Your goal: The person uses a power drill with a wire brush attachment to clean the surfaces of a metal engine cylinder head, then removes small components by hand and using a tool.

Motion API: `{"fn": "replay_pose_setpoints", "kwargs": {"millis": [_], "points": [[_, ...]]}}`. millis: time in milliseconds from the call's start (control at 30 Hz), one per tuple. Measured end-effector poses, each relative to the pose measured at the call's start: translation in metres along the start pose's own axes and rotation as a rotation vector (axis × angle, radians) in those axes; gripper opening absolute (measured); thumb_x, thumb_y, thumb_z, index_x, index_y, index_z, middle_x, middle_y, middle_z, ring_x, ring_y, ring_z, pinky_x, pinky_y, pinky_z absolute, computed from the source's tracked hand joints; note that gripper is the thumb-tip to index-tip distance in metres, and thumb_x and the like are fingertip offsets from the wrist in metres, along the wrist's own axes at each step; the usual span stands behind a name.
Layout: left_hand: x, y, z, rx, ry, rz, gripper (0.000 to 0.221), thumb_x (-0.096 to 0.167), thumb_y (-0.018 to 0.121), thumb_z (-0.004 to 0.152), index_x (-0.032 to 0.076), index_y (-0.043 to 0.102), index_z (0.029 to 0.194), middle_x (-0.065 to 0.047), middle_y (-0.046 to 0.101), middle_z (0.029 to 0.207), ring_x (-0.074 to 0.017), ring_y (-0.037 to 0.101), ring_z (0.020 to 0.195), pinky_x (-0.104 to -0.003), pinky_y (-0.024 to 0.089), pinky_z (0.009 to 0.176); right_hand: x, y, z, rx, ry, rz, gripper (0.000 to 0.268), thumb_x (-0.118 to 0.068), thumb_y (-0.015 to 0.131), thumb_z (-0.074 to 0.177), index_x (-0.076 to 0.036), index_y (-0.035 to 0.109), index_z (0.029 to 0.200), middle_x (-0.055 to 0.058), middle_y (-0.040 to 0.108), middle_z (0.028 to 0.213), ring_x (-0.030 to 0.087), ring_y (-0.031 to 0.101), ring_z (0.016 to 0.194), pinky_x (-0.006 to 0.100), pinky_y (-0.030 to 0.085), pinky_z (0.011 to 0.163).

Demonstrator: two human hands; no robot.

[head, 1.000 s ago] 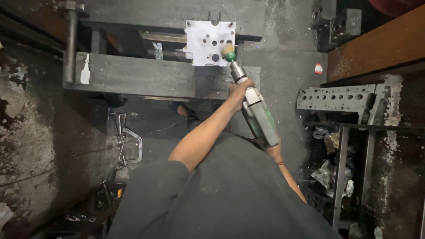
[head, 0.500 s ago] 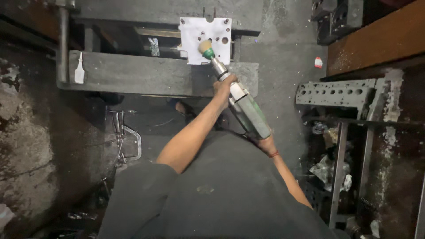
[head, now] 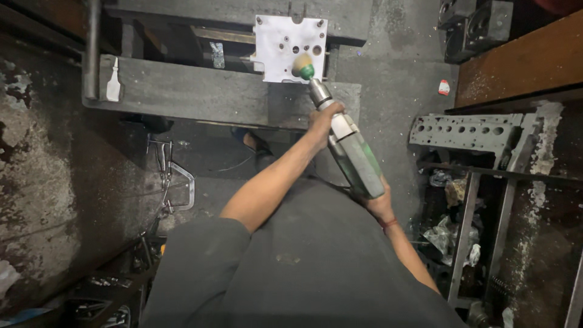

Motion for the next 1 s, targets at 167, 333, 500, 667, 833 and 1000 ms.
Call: {"fn": "replay_pose_setpoints", "kwargs": {"millis": [167,333,500,667,833,1000], "points": [[0.021,-0.025,-0.008,0.012,-0.035,-0.049,0.029,0.024,0.076,0.076,-0.001,0.068,0.087,-0.013,0.072,0.072,-0.0248,0.072,0.061,-0.039,0.062,0.060,0.013,0.022,0.015,-0.056,-0.078,-0.299,0.056,-0.013,0.091,0.078,-0.003,0.064,0.127,0.009,0.076,0.111,0.016,0.074,0.099,0.032,0.059,0.086],[0.027,-0.039,-0.024,0.070,-0.021,-0.034,0.031,0.026,0.081,0.080,0.001,0.068,0.091,-0.010,0.072,0.076,-0.0221,0.072,0.066,-0.038,0.061,0.064,0.009,0.037,0.007,-0.059,-0.040,-0.079,0.060,-0.015,0.089,0.074,-0.002,0.063,0.126,0.011,0.075,0.111,0.018,0.071,0.100,0.033,0.057,0.087],[0.004,-0.024,-0.025,-0.047,-0.067,0.045,0.030,0.025,0.078,0.076,-0.001,0.070,0.090,-0.014,0.073,0.076,-0.0241,0.072,0.064,-0.039,0.062,0.062,0.007,0.029,-0.022,0.029,0.012,-0.152,0.057,-0.016,0.088,0.075,-0.002,0.063,0.124,0.011,0.075,0.109,0.018,0.071,0.095,0.034,0.057,0.083],[-0.013,-0.023,-0.021,-0.020,-0.062,0.187,0.034,0.022,0.078,0.074,-0.007,0.072,0.091,-0.014,0.074,0.078,-0.0245,0.073,0.066,-0.038,0.062,0.064,0.003,0.037,-0.050,0.118,-0.110,-0.234,0.042,-0.014,0.086,0.083,0.000,0.068,0.117,0.013,0.076,0.107,0.022,0.074,0.093,0.037,0.058,0.081],[0.008,-0.069,-0.017,-0.075,-0.081,0.143,0.034,0.021,0.077,0.074,-0.006,0.070,0.093,-0.015,0.074,0.080,-0.0259,0.074,0.068,-0.040,0.063,0.066,0.020,0.094,-0.053,0.091,-0.005,-0.035,0.043,-0.015,0.084,0.081,-0.001,0.068,0.118,0.013,0.076,0.105,0.022,0.073,0.091,0.037,0.061,0.079],[0.032,-0.110,-0.011,-0.087,-0.091,0.251,0.037,0.020,0.076,0.073,-0.007,0.068,0.098,-0.016,0.075,0.081,-0.0273,0.076,0.068,-0.042,0.064,0.067,0.008,0.162,-0.053,0.276,-0.038,-0.146,0.059,-0.018,0.087,0.077,-0.001,0.060,0.126,0.013,0.075,0.105,0.020,0.073,0.093,0.036,0.059,0.078]]}}
Point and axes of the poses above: each hand's wrist, its own z-axis towards the middle knuckle, its own y-axis out of the palm, x = y × z, the point moved 3 cm from there along z, towards the middle knuckle
